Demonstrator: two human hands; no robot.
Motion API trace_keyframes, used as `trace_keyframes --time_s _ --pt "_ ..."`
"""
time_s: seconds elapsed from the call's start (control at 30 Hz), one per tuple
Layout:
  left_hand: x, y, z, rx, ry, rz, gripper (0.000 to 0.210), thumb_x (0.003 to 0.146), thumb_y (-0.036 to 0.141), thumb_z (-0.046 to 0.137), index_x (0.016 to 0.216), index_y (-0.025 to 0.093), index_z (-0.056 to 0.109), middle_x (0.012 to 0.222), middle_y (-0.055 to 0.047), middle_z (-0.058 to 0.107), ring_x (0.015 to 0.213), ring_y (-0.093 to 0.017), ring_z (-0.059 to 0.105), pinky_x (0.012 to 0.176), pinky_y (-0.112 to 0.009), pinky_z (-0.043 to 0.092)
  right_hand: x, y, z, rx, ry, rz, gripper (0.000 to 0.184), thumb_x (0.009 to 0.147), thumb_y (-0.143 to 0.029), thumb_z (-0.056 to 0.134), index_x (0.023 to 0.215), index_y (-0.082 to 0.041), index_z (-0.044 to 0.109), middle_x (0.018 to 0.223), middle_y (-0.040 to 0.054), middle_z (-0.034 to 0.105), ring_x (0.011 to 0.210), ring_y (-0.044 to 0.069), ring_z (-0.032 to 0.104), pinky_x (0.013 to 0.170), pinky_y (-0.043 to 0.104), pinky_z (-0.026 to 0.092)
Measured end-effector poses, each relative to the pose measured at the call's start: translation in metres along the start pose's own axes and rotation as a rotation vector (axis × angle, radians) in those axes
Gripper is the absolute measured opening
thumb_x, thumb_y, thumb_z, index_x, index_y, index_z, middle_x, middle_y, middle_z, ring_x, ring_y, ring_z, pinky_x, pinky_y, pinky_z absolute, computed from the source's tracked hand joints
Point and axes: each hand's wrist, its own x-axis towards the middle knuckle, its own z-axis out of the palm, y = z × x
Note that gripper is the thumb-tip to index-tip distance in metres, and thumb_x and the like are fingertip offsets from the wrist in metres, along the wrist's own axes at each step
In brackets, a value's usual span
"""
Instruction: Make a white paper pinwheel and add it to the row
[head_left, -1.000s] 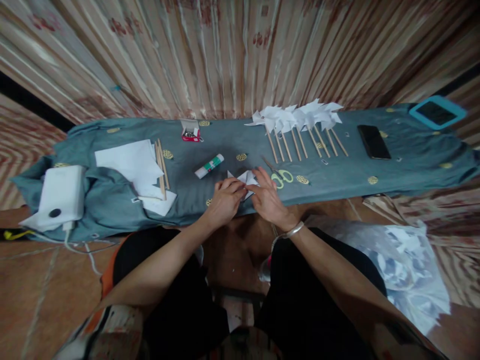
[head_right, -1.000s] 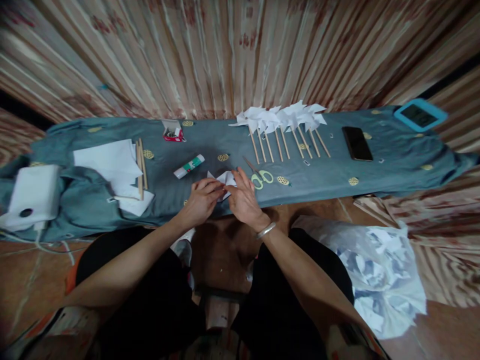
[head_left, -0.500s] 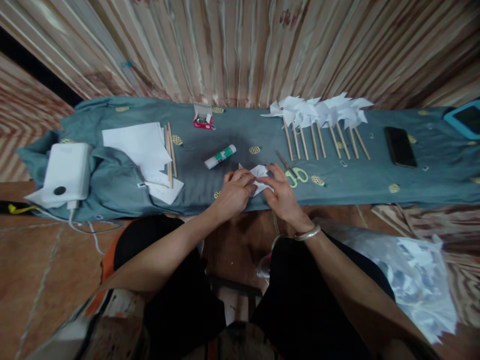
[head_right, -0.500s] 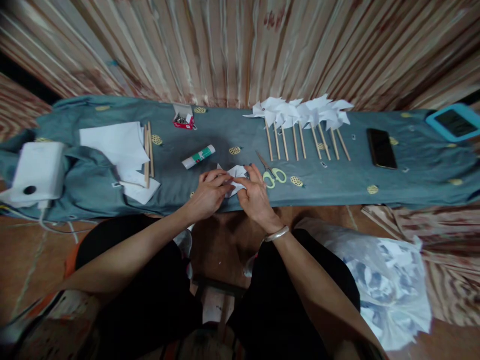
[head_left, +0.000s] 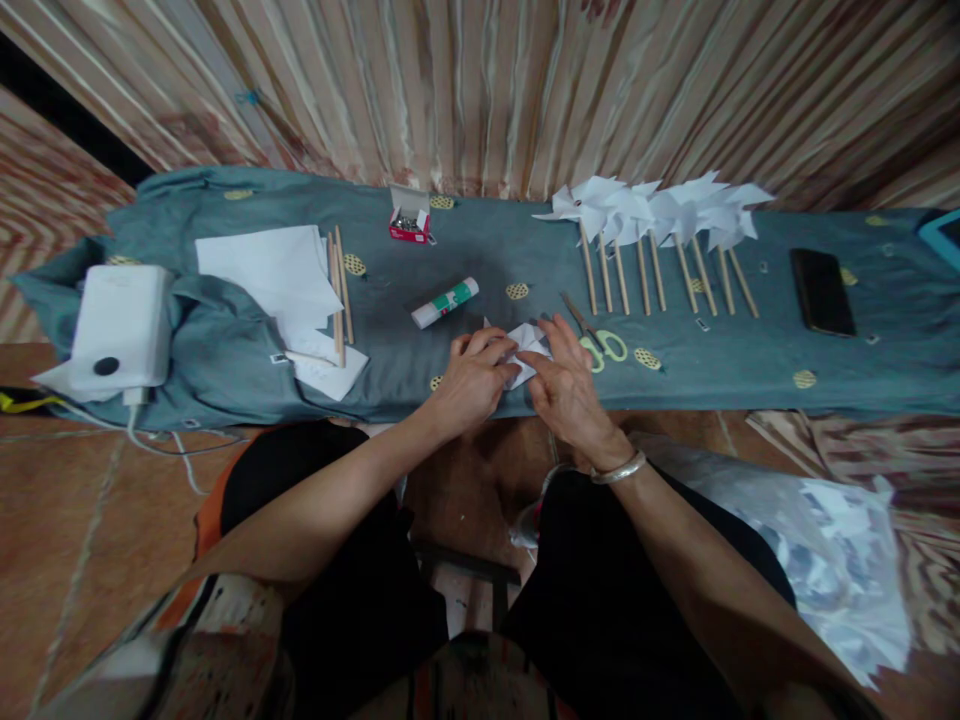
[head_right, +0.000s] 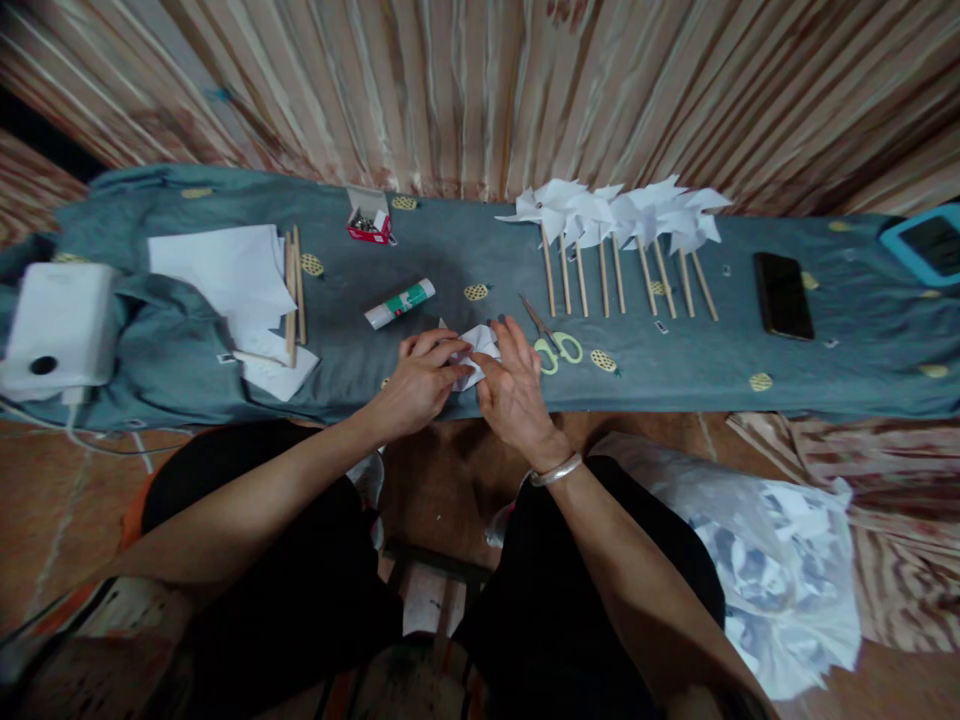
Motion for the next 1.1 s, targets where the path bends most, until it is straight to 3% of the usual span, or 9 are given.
trace_keyframes --time_s 0.27,0.43,0.7,0.9,1.1 --pt "0.0 0.0 0.0 -0.015 0.002 -0.01 0.031 0.091 0.012 0.045 0.104 0.019 0.072 0.128 -0.01 0.062 0.128 -0.03 0.042 0.097 -0.051 0.032 0.0 -0.004 0.002 -0.027 -0.033 -0.01 0.041 0.086 -0.01 0.038 0.121 -0.014 0.059 0.152 0.0155 0.035 0.147 0.031 0.017 0.112 0.058 0.027" --pt "-0.001 0.0 -0.003 -0.009 -0.017 -0.005 0.031 0.093 0.015 0.043 0.104 0.018 0.072 0.13 -0.011 0.061 0.13 -0.031 0.041 0.097 -0.051 0.032 0.0 -0.008 0.004 -0.054 -0.025 -0.06 0.042 0.092 -0.013 0.033 0.127 -0.019 0.055 0.152 0.0124 0.037 0.148 0.028 0.016 0.113 0.056 0.025" --pt "-0.001 -0.001 -0.001 0.019 0.005 0.025 0.028 0.093 0.017 0.046 0.103 0.018 0.072 0.129 -0.011 0.061 0.13 -0.032 0.041 0.097 -0.052 0.031 0.004 -0.005 0.002 -0.054 -0.026 -0.088 0.037 0.092 -0.016 0.035 0.12 -0.019 0.06 0.151 0.0114 0.04 0.148 0.029 0.016 0.112 0.057 0.026" --pt "0.0 -0.002 -0.001 0.017 -0.005 0.019 0.03 0.094 0.017 0.043 0.103 0.019 0.072 0.13 -0.011 0.06 0.13 -0.031 0.04 0.098 -0.051 0.03 0.004 -0.002 -0.001 0.053 -0.033 0.01 0.042 0.085 -0.01 0.039 0.117 -0.018 0.065 0.153 0.0106 0.036 0.147 0.033 0.017 0.112 0.06 0.027" --pt "-0.001 -0.004 0.002 0.002 -0.009 0.016 0.03 0.092 0.015 0.044 0.104 0.021 0.072 0.13 -0.01 0.059 0.131 -0.032 0.036 0.099 -0.052 0.029 0.007 0.017 0.005 0.26 -0.008 0.111 0.045 0.08 -0.01 0.041 0.114 -0.02 0.069 0.148 0.0082 0.044 0.144 0.032 0.027 0.113 0.059 0.03"
